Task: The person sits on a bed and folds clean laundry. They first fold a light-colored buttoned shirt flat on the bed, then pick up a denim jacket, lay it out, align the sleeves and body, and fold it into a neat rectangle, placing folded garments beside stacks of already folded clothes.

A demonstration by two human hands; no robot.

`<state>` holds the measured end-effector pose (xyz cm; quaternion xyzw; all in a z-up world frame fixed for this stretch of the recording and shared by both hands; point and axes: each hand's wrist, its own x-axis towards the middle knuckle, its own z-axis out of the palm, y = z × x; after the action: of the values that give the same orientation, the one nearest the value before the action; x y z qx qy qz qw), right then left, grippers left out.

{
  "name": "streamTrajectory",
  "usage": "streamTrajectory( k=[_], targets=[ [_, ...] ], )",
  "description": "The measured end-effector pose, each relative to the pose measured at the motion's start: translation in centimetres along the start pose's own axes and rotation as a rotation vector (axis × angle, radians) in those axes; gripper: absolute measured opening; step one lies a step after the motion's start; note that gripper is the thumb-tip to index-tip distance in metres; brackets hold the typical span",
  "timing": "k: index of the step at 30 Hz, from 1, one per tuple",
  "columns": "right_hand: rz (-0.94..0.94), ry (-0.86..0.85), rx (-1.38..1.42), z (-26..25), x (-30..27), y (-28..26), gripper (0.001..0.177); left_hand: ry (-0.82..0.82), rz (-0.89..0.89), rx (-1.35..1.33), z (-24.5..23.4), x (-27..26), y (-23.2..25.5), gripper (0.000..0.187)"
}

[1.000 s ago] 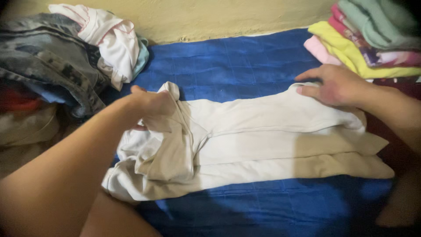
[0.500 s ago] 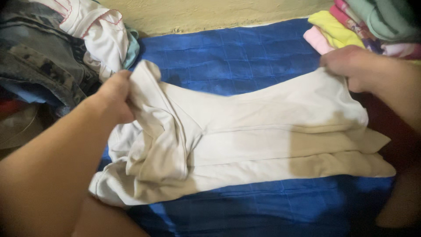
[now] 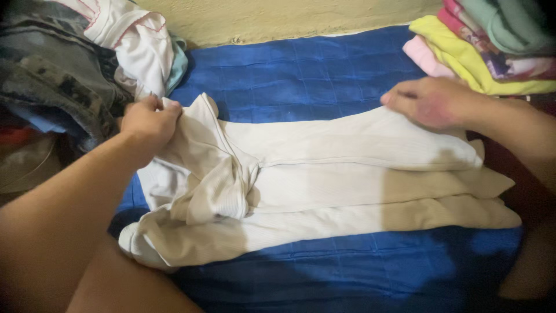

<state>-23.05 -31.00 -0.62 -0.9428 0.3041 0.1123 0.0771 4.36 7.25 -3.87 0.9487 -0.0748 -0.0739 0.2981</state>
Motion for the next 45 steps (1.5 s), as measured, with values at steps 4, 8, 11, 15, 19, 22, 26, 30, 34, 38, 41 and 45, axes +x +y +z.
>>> streamTrajectory(
  k=[4, 8, 11, 15, 19, 22, 26, 30, 34, 38, 41, 45],
  targets=[
    [-0.001, -0.022, -0.064, -0.5, -1.0, -1.0, 0.065, -0.155, 0.021, -0.395, 0.2, 1.9, -1.7, 0.028],
    [0.129, 0.074, -0.138, 0.1, -2.0, -0.1, 0.070, -0.103, 0.061, -0.616, 1.0, 2.8, -3.6, 0.026],
    [0.114, 0.201, -0.255, 1.0, -2.2, -0.1, 0.069, -0.096, 0.038, -0.498, 1.6, 3.0, -4.0, 0.027],
    [0.039, 0.423, -0.335, 2.3, -3.4, -2.5, 0.062, 0.045, -0.082, -0.411, 1.9, 2.7, -4.6, 0.028],
    [-0.204, 0.305, 0.021, 3.9, -6.0, -6.6, 0.064, 0.105, 0.043, -0.138, 2.0, 2.0, -3.9, 0.036],
    [-0.063, -0.099, -0.018, 4.6, -7.2, -7.6, 0.066, 0.285, 0.133, 0.092, 2.5, 1.3, -3.2, 0.041],
    [0.148, -0.106, -0.128, 3.3, -6.6, -4.3, 0.064, 0.119, 0.020, 0.024, 1.7, 0.3, -0.9, 0.042],
    [0.171, -0.056, -0.180, 3.2, -5.7, -2.3, 0.069, -0.304, -0.157, 0.031, 0.7, -1.4, 1.6, 0.059],
    [0.221, -0.148, 0.026, 1.5, -6.2, -4.8, 0.066, -0.293, 0.100, -0.074, -0.2, -4.1, 3.6, 0.063],
    [-0.003, -0.146, 0.714, -1.3, -8.5, -8.1, 0.074, -0.634, 0.268, -0.529, -2.8, -7.7, 7.4, 0.039],
    [-0.273, -0.337, 1.291, -2.5, -9.9, -11.3, 0.080, -0.746, 0.361, -0.566, -4.0, -11.4, 10.7, 0.030],
    [-0.323, -0.430, 1.654, -2.7, -11.5, -14.2, 0.051, -0.851, 0.448, -0.661, -4.6, -13.0, 11.5, 0.038]
  ],
)
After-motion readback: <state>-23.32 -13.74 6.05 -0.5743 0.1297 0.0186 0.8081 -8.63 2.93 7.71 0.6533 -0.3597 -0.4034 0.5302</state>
